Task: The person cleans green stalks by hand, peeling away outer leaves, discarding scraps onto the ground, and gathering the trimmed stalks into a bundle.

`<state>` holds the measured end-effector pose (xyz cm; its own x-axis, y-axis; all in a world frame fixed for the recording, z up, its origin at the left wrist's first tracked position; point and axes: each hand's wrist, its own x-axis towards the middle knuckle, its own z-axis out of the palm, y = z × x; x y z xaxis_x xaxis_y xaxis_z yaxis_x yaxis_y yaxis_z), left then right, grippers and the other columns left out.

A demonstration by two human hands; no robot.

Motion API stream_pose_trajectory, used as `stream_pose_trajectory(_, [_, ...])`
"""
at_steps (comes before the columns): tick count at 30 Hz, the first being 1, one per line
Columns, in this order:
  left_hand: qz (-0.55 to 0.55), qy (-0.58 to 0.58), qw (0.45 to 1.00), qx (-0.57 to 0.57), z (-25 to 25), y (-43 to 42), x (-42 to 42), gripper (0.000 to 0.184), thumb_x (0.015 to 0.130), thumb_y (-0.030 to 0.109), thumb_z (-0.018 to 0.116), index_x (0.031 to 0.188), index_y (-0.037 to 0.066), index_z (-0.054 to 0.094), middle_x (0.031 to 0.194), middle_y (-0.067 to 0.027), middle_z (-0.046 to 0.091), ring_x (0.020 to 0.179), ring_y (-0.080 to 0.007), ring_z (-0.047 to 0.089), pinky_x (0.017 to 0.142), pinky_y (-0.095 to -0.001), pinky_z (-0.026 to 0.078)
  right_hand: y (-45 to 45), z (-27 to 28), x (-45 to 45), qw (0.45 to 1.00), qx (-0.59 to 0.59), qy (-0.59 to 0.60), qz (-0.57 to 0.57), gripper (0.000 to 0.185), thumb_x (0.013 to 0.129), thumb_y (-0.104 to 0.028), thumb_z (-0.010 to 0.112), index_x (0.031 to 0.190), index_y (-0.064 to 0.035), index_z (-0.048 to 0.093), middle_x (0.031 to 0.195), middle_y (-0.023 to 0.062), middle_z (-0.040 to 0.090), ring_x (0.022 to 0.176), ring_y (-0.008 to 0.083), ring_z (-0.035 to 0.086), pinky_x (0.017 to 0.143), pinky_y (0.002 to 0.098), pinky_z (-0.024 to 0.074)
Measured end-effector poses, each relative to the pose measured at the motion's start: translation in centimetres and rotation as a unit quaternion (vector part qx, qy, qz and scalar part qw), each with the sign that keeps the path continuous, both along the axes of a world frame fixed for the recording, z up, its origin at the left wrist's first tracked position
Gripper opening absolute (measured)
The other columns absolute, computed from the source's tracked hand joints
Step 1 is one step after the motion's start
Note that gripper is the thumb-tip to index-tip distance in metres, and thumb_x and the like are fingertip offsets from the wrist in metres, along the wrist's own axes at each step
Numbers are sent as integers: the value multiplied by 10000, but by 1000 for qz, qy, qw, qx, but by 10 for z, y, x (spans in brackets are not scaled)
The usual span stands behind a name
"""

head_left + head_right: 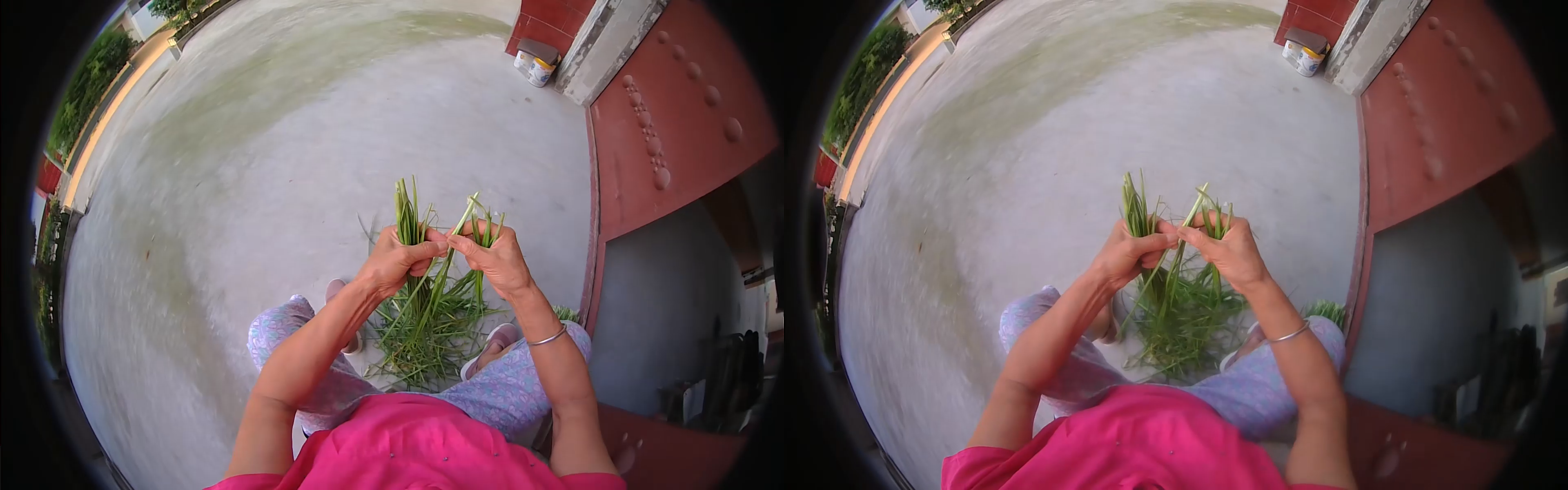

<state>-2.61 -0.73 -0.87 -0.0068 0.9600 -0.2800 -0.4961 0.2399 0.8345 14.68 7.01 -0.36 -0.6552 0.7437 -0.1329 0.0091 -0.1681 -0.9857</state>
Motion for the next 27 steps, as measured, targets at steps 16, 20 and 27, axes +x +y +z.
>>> stream_pose_trajectory(16, [-22, 43, 999, -5, 7, -3, -8, 68, 781, -6, 631, 833, -39, 603, 630, -9, 510, 464, -45, 353, 429, -212, 242, 37, 4, 49, 893, 366, -222, -138, 193, 905, -167, 538, 951, -10, 641, 727, 95, 619, 644, 150, 577, 599, 312, 458])
stream_pose_trajectory(20, [-87, 136, 987, -12, 8, -9, -7, 51, 771, 14, 679, 796, -12, 644, 653, -13, 570, 494, -45, 399, 441, -215, 271, 60, 10, 78, 963, 143, -110, -198, 209, 941, -163, 513, 938, 13, 626, 742, 31, 597, 543, 45, 422, 488, 212, 355])
stream_pose_trajectory(27, [-380, 202, 901, 52, -45, -28, 24, 148, 781, 48, 686, 924, 13, 705, 828, -32, 687, 693, -75, 569, 570, -218, 435, 73, 17, 98, 986, -3, 106, -133, 213, 975, -173, 465, 1046, -9, 582, 907, 83, 615, 601, 3, 340, 494, 151, 300])
